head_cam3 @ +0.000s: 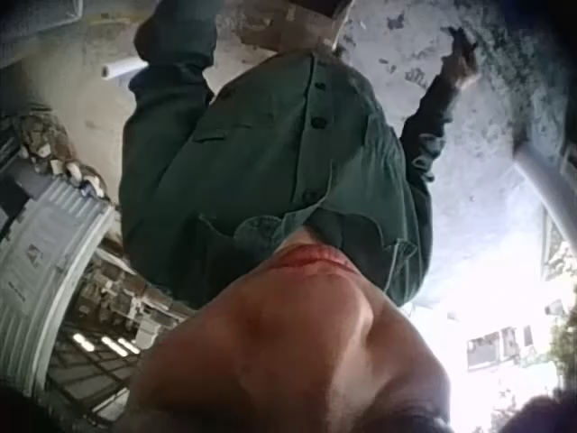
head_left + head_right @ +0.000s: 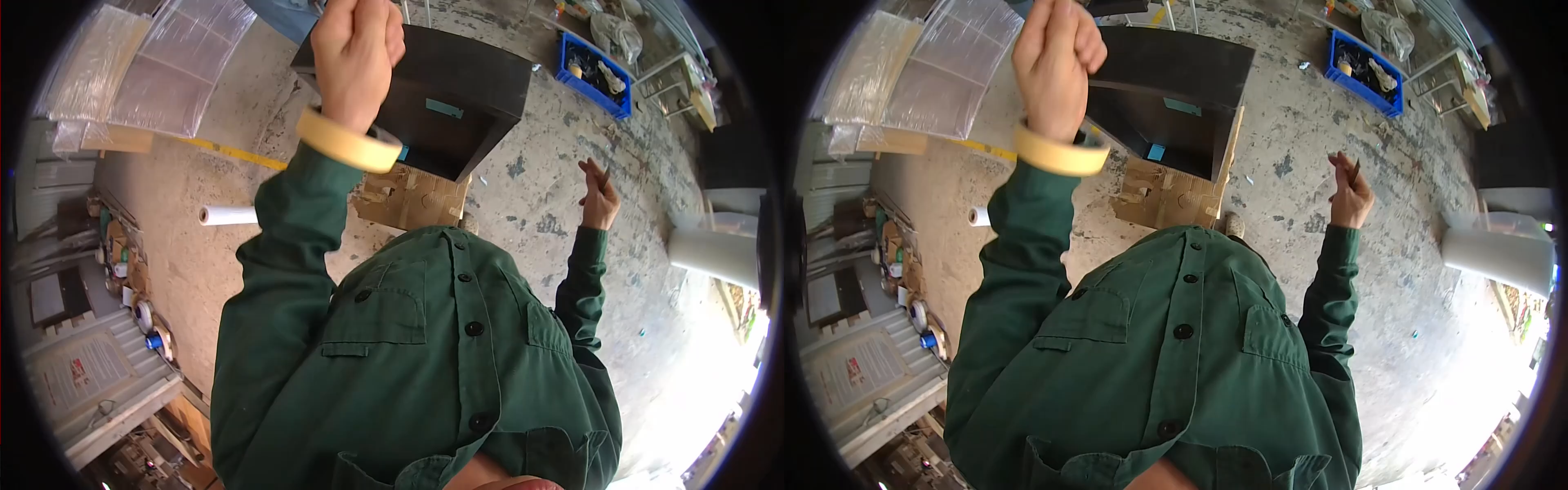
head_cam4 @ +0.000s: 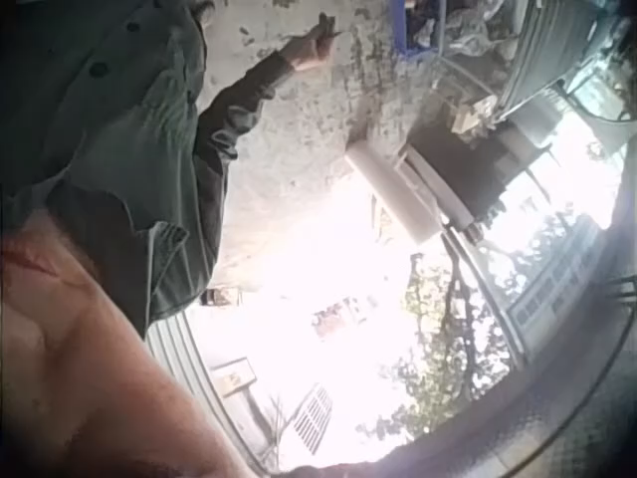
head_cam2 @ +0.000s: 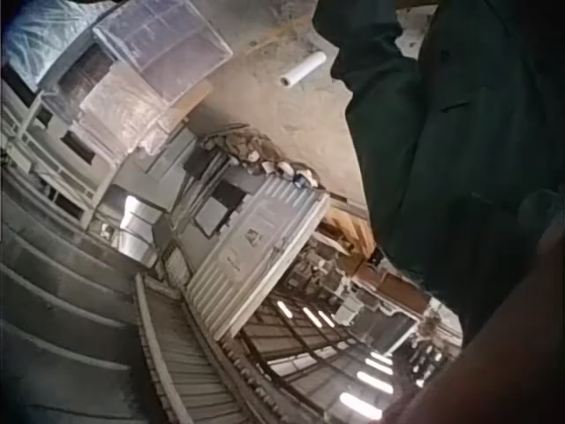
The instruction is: Peeling and applying stickers and adhesive tape to black furniture panels in a manufacturing environment.
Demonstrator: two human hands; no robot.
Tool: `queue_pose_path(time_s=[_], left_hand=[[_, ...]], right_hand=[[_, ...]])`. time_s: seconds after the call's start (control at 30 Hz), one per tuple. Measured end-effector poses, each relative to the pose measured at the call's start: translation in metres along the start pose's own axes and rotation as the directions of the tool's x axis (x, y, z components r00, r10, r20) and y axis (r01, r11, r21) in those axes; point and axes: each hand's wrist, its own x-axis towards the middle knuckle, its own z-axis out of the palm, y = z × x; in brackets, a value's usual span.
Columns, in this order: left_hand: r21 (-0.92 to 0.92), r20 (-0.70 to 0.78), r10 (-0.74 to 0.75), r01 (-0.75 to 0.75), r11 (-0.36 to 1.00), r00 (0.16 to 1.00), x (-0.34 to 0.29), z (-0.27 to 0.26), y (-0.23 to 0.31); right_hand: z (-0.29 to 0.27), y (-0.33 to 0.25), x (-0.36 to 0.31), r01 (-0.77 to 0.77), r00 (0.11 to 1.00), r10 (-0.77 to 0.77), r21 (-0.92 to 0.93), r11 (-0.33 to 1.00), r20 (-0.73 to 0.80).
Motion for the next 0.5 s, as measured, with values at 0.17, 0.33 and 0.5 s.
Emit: queue_pose_path(time_s=[0.17,0.33,0.5], left_hand=[[-0.049,0.139,-0.203,0.211,0.976,0.969,-0.076,-0.025,-0.008],[0.107,-0.012,-0.403,0.402,0.91,0.915,-0.136,-0.062,-0.061],[-0.112,-0.321,-0.545,0.541,0.834,0.775,-0.172,-0.115,-0.103]], right_hand=[[0.023,-0.081,0.037,0.122,0.992,-0.122,0.006,0.992,-0.036],[0.044,-0.134,0.052,0.297,0.951,-0.304,0.108,0.949,0.052],[0.047,-0.155,0.062,0.413,0.899,-0.411,0.015,0.91,0.15]])
